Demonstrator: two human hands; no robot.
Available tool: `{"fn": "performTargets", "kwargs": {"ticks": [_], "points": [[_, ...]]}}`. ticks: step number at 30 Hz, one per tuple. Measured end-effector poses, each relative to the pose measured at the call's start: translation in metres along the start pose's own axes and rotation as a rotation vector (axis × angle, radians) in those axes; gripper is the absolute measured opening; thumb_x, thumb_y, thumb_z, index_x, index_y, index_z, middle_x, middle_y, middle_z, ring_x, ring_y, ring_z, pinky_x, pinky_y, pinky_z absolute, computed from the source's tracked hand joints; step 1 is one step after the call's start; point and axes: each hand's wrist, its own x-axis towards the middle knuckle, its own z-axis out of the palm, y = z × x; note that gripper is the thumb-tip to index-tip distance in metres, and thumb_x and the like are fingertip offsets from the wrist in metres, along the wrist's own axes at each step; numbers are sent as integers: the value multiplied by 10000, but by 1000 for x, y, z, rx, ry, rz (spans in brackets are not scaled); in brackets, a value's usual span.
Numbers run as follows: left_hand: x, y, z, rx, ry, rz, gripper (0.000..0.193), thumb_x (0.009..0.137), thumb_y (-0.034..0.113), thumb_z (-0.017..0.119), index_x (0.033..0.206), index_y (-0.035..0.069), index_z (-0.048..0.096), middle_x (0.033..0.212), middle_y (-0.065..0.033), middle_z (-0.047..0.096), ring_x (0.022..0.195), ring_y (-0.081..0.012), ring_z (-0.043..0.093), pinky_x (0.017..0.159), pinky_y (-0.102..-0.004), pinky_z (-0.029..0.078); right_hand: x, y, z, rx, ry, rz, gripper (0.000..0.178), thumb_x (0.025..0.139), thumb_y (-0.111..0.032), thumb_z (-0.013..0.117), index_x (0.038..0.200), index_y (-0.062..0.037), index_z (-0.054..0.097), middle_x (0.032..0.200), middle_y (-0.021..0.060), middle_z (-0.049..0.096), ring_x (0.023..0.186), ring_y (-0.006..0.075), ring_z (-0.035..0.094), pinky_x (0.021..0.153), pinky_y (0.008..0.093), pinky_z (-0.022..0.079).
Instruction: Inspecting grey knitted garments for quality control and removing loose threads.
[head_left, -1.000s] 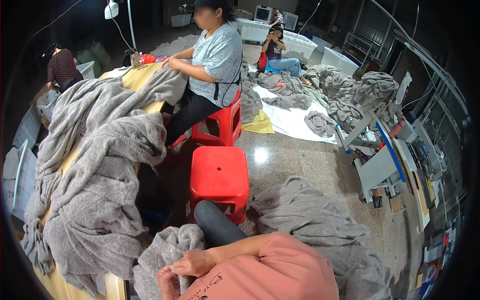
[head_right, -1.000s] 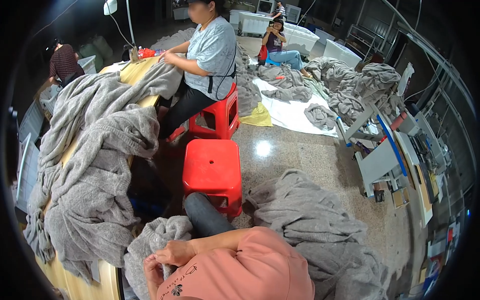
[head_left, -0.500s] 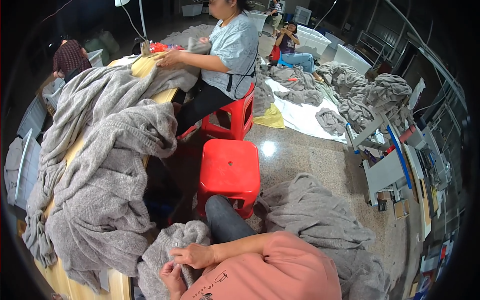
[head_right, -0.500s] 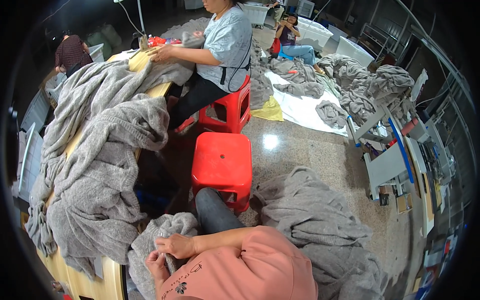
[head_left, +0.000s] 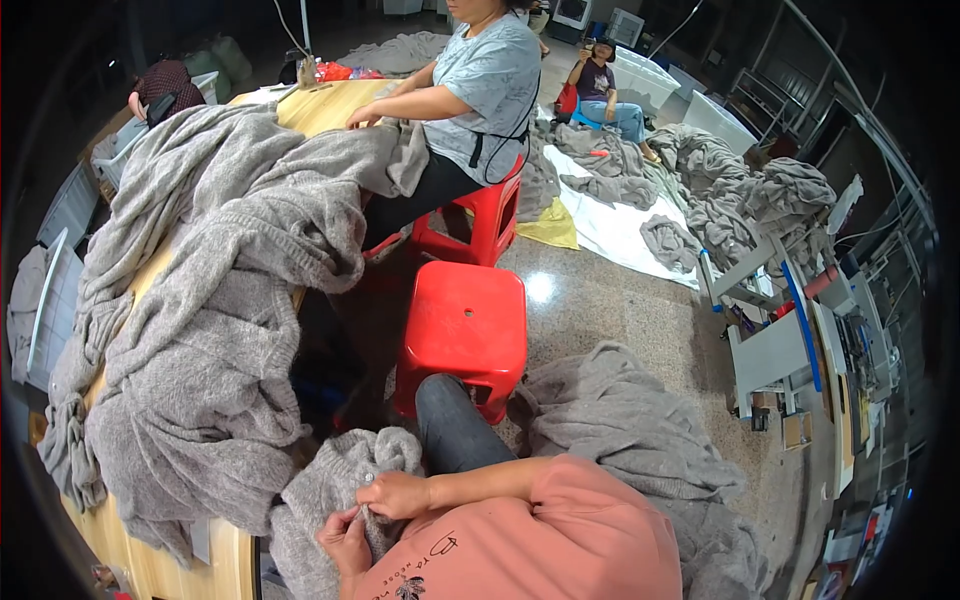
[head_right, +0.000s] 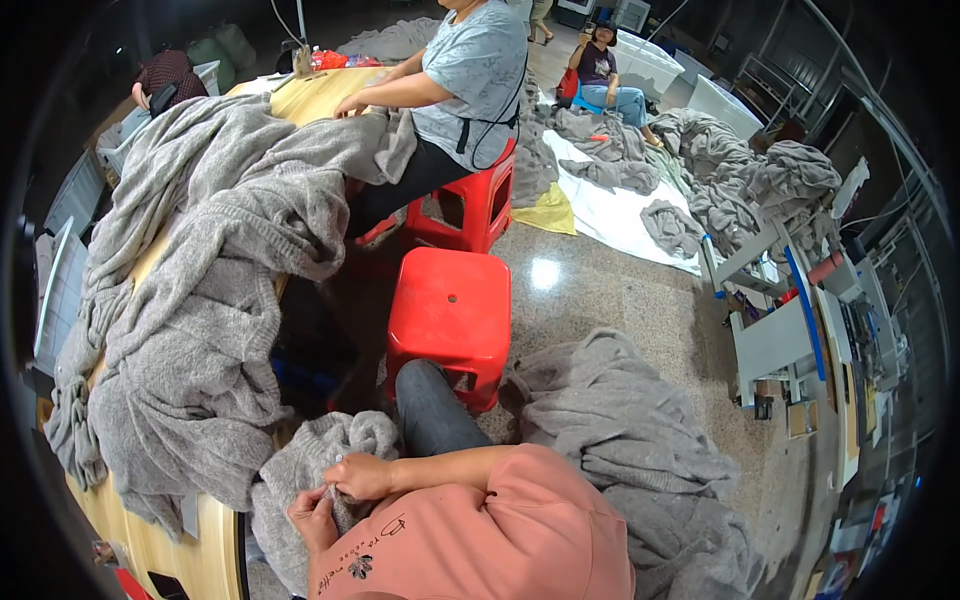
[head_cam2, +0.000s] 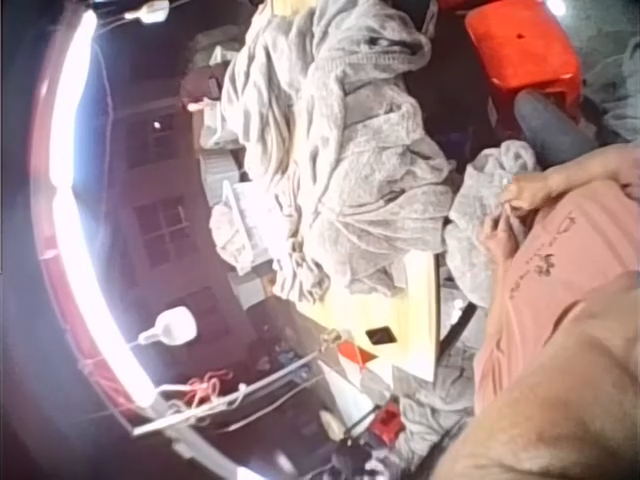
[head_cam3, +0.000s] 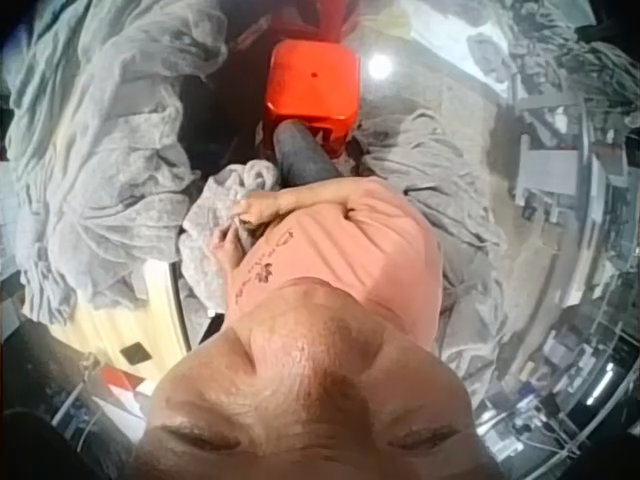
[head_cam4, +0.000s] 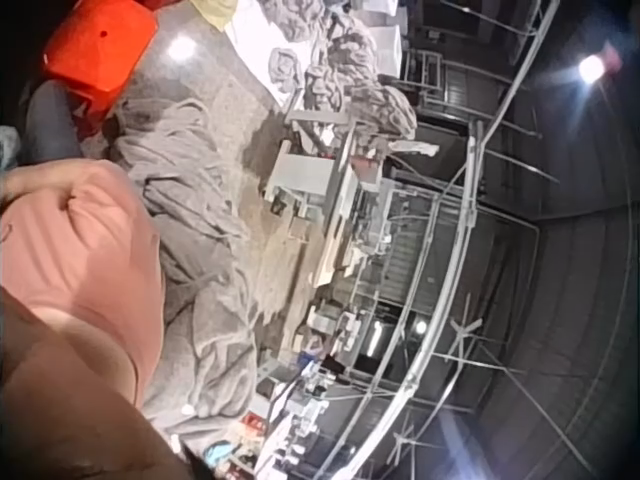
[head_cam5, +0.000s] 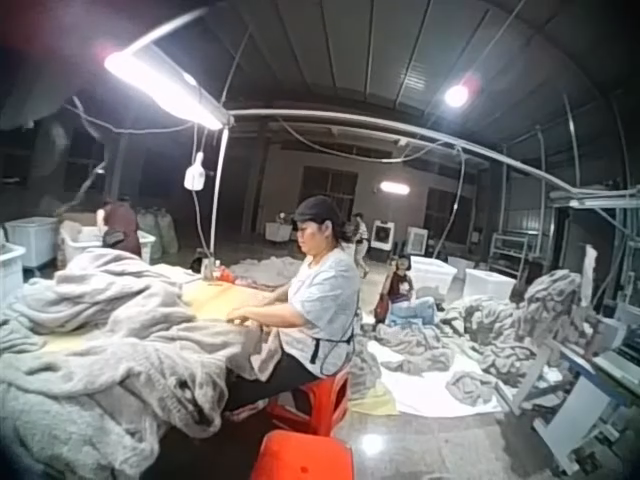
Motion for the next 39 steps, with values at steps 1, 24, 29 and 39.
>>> {"fn": "performTargets", "kwargs": {"ticks": [1,24,29,39], "points": [[-2,1,0,21,7,18,126,662,-93,546,751,-41,619,667,-36,597,608,-69,508,567,-206,410,-1,-3,-2,2,-3,1,72,716,-70,519,768,-29,492,647,158,555,589,371,525,515,431,384],[-10,16,14,422,56,405,165,653,-135,521,737,-2,567,683,-120,571,589,-240,562,531,-281,434,-18,-24,5,-21,169,126,111,727,-47,495,639,-18,434,591,169,507,547,353,521,476,422,399],[-23,17,7,495,77,474,165,655,-133,525,744,-1,572,688,-118,577,588,-225,567,527,-275,437,-20,-29,12,-188,158,23,118,699,-41,516,621,-33,427,561,124,491,495,302,520,435,382,403],[-22,20,7,381,118,380,153,654,-132,529,735,-12,575,647,-95,567,558,-170,540,505,-250,412,-18,-33,12,-333,192,-103,124,653,-26,540,617,-53,424,537,84,473,465,249,518,409,338,413]]}}
